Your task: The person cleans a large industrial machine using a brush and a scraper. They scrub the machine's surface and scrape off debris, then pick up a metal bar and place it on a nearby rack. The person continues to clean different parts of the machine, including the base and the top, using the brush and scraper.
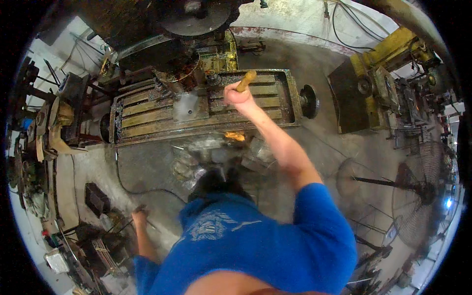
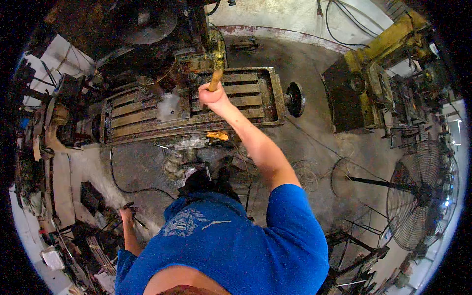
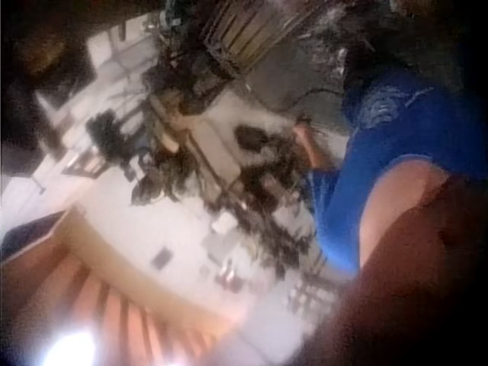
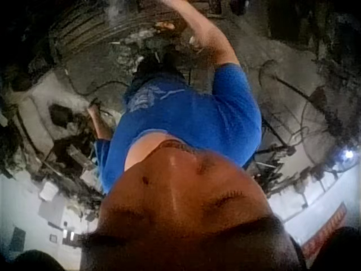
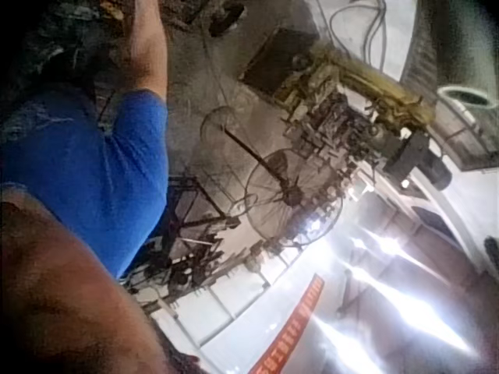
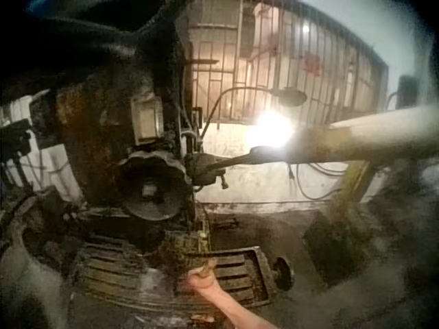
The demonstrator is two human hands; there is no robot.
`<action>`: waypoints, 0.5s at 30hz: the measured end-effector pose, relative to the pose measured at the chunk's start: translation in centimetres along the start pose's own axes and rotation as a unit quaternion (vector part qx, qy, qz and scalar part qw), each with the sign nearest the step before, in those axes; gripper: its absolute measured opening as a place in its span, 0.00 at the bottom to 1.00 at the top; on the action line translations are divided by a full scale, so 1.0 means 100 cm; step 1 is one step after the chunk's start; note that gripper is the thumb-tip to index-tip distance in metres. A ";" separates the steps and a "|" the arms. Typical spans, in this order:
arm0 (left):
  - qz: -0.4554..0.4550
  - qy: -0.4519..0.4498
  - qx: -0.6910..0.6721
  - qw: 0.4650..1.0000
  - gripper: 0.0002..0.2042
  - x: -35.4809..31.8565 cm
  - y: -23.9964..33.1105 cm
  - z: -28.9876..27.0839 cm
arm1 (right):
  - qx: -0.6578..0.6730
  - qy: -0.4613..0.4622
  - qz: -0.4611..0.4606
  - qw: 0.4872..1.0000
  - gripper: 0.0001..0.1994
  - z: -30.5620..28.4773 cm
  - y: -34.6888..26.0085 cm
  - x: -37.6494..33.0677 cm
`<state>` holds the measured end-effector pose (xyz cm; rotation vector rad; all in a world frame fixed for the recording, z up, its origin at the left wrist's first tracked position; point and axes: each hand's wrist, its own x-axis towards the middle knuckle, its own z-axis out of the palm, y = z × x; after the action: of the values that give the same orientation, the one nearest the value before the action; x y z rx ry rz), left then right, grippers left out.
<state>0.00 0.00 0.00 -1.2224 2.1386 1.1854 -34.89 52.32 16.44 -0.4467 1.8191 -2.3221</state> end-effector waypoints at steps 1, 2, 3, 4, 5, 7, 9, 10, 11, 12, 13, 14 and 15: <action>-0.006 0.021 -0.016 1.000 0.16 -0.019 0.031 0.011 | -0.087 0.078 0.008 0.993 0.08 -0.001 -0.014 -0.008; -0.016 0.046 -0.035 0.998 0.14 -0.038 0.050 0.016 | -0.079 0.094 -0.067 0.990 0.08 -0.008 -0.017 -0.008; 0.007 0.017 -0.081 0.997 0.14 -0.034 0.062 0.050 | -0.194 0.015 -0.011 0.981 0.08 -0.034 -0.036 0.002; 0.025 0.019 -0.093 0.995 0.14 -0.045 0.070 0.034 | -0.113 0.034 -0.023 0.993 0.07 -0.029 -0.029 0.004; 0.043 0.019 -0.105 0.993 0.14 -0.048 0.074 0.021 | -0.032 0.053 -0.034 0.997 0.06 -0.022 -0.021 0.005; 0.065 0.017 -0.139 0.988 0.14 -0.040 0.050 0.019 | 0.153 0.108 -0.076 0.979 0.06 0.011 -0.017 0.003; 0.070 0.011 -0.148 0.986 0.14 -0.023 0.043 0.019 | 0.197 0.108 -0.096 0.970 0.13 0.024 0.000 0.006; 0.076 0.009 -0.148 0.986 0.14 -0.015 0.045 0.016 | 0.191 0.057 -0.097 0.975 0.13 0.020 0.011 0.005; 0.078 0.008 -0.142 0.987 0.13 -0.006 0.048 0.011 | 0.185 0.005 -0.099 0.978 0.14 0.015 0.021 0.005; 0.076 0.001 -0.139 0.987 0.13 -0.003 0.055 0.014 | 0.126 0.037 -0.104 0.986 0.14 0.006 0.022 -0.002; 0.072 -0.002 -0.137 0.988 0.13 -0.004 0.056 0.015 | 0.069 0.065 -0.107 0.990 0.15 -0.004 0.018 -0.011; 0.038 0.016 -0.136 0.990 0.12 0.009 0.049 0.013 | 0.107 0.016 -0.067 0.992 0.14 -0.025 0.013 -0.017; 0.008 0.031 -0.134 0.990 0.12 0.022 0.048 0.011 | 0.064 0.027 -0.091 0.993 0.11 -0.043 0.005 -0.028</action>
<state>-5.34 1.08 0.15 -1.3711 2.0864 1.4986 -33.70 56.97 14.66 -0.5579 1.7045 -2.5763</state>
